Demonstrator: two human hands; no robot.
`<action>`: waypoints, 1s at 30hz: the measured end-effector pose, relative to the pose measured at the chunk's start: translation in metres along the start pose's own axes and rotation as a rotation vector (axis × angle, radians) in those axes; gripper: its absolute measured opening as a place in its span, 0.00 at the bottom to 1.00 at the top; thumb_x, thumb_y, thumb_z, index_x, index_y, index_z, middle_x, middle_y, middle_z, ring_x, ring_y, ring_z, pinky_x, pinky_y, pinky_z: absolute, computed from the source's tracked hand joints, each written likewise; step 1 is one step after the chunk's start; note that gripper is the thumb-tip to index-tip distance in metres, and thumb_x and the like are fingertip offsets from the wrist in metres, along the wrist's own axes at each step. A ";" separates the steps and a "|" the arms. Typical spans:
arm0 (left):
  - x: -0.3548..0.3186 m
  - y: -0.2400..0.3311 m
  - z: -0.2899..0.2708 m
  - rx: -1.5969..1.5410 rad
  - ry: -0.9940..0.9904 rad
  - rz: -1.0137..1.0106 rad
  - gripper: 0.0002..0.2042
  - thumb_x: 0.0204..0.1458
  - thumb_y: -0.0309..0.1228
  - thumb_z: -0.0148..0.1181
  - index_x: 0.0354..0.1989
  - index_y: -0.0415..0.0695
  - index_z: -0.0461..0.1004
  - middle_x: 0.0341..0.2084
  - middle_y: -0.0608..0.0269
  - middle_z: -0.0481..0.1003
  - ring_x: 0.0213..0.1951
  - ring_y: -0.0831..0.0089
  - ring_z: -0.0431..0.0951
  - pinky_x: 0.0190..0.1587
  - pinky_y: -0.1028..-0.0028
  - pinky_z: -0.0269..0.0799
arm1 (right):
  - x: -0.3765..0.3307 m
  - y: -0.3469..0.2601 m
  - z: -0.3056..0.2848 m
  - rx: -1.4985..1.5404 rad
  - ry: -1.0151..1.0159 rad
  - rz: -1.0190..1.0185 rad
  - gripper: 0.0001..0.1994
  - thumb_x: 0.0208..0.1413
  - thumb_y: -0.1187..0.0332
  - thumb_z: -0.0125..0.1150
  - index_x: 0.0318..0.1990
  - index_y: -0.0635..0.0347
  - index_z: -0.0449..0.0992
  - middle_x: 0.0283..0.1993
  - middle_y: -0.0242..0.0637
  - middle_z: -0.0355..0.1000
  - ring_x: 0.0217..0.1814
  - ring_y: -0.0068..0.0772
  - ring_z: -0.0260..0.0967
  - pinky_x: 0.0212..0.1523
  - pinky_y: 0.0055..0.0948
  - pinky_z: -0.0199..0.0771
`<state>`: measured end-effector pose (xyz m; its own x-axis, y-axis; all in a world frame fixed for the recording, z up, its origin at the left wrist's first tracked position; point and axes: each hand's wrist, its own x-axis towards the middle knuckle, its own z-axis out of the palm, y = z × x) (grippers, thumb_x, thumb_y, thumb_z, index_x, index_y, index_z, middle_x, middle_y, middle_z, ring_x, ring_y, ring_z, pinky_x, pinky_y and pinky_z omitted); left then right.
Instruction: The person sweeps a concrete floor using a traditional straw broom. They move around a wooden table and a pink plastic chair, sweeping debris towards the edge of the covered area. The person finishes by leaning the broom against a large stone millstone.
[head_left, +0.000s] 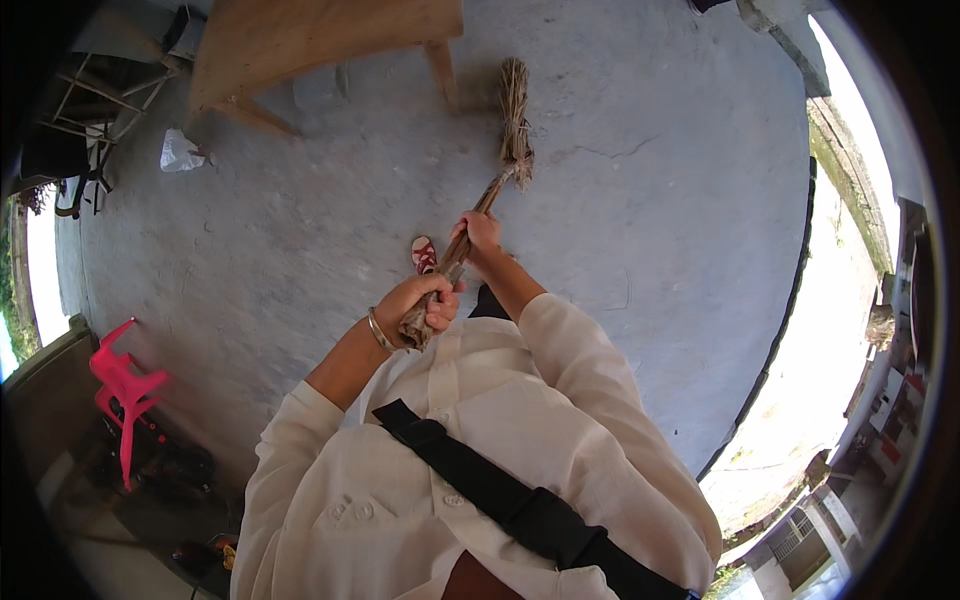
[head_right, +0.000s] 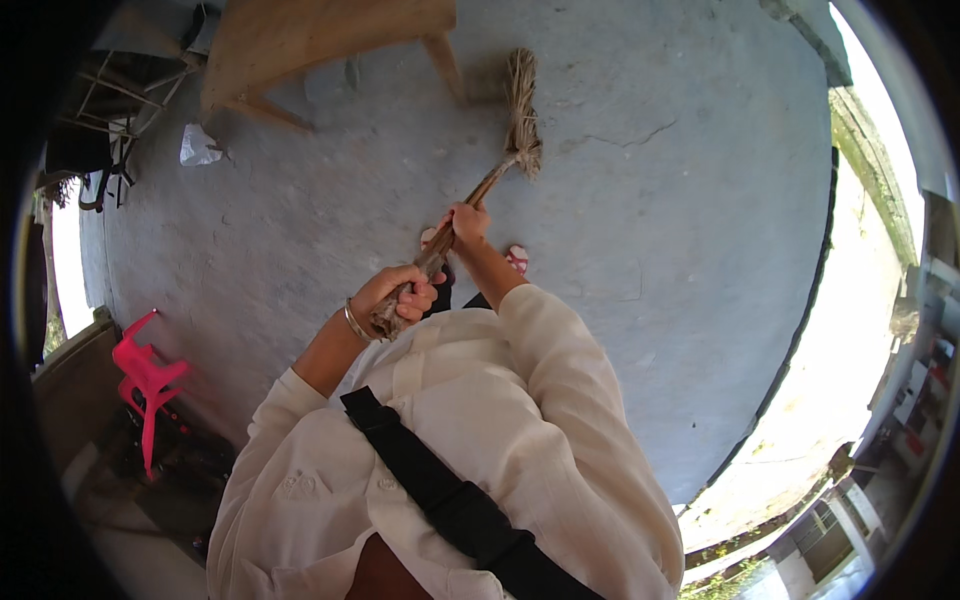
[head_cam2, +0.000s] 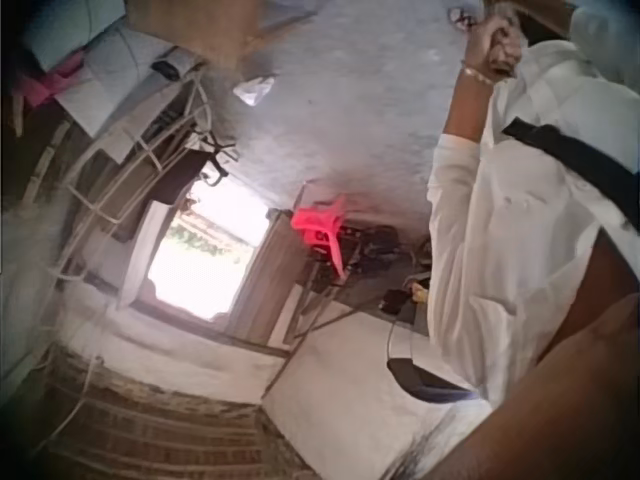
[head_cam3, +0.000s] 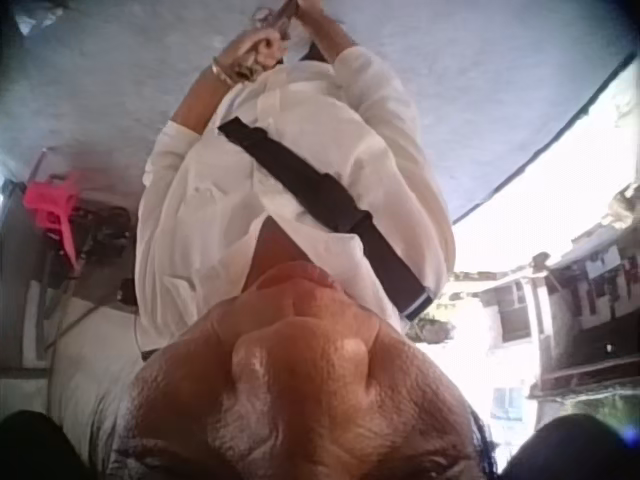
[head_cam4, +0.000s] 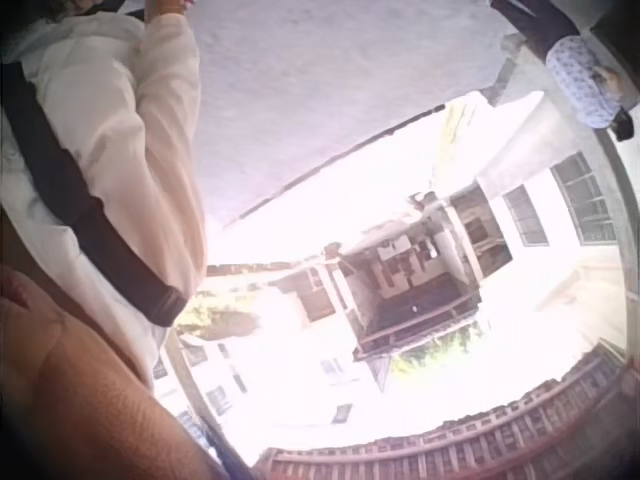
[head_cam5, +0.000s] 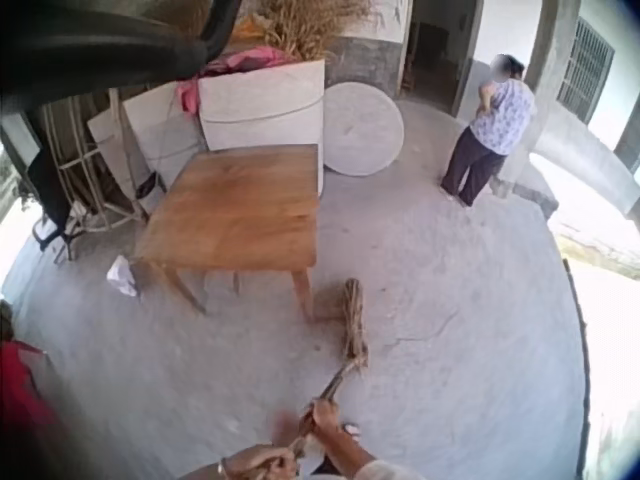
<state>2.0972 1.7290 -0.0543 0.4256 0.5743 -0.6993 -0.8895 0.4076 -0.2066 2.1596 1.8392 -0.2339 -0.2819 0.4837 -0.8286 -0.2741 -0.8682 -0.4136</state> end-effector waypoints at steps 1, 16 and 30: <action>-0.002 0.001 0.003 0.034 -0.003 -0.002 0.09 0.44 0.24 0.44 0.35 0.37 0.60 0.13 0.68 0.61 0.12 0.84 0.59 0.13 0.84 0.61 | -0.005 -0.009 0.001 0.022 0.003 -0.004 0.06 0.41 0.81 0.42 0.28 0.62 0.56 0.14 0.38 0.57 0.11 0.31 0.56 0.09 0.31 0.61; -0.003 0.017 -0.066 -0.128 0.012 0.024 0.09 0.47 0.26 0.44 0.35 0.34 0.62 0.14 0.68 0.61 0.12 0.84 0.58 0.11 0.86 0.58 | 0.038 0.054 0.007 -0.457 0.177 0.166 0.04 0.44 0.75 0.43 0.22 0.65 0.60 0.14 0.42 0.60 0.12 0.37 0.59 0.11 0.34 0.62; -0.007 0.012 -0.050 -0.106 -0.119 -0.031 0.09 0.47 0.27 0.43 0.37 0.37 0.59 0.15 0.68 0.62 0.13 0.84 0.59 0.12 0.84 0.58 | 0.004 0.007 0.009 -0.498 0.082 0.082 0.07 0.44 0.75 0.45 0.18 0.65 0.61 0.14 0.42 0.61 0.13 0.37 0.60 0.14 0.33 0.63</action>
<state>2.0752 1.6942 -0.0866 0.4643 0.6450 -0.6070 -0.8855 0.3527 -0.3026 2.1478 1.8363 -0.2366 -0.2058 0.4189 -0.8844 0.2233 -0.8598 -0.4592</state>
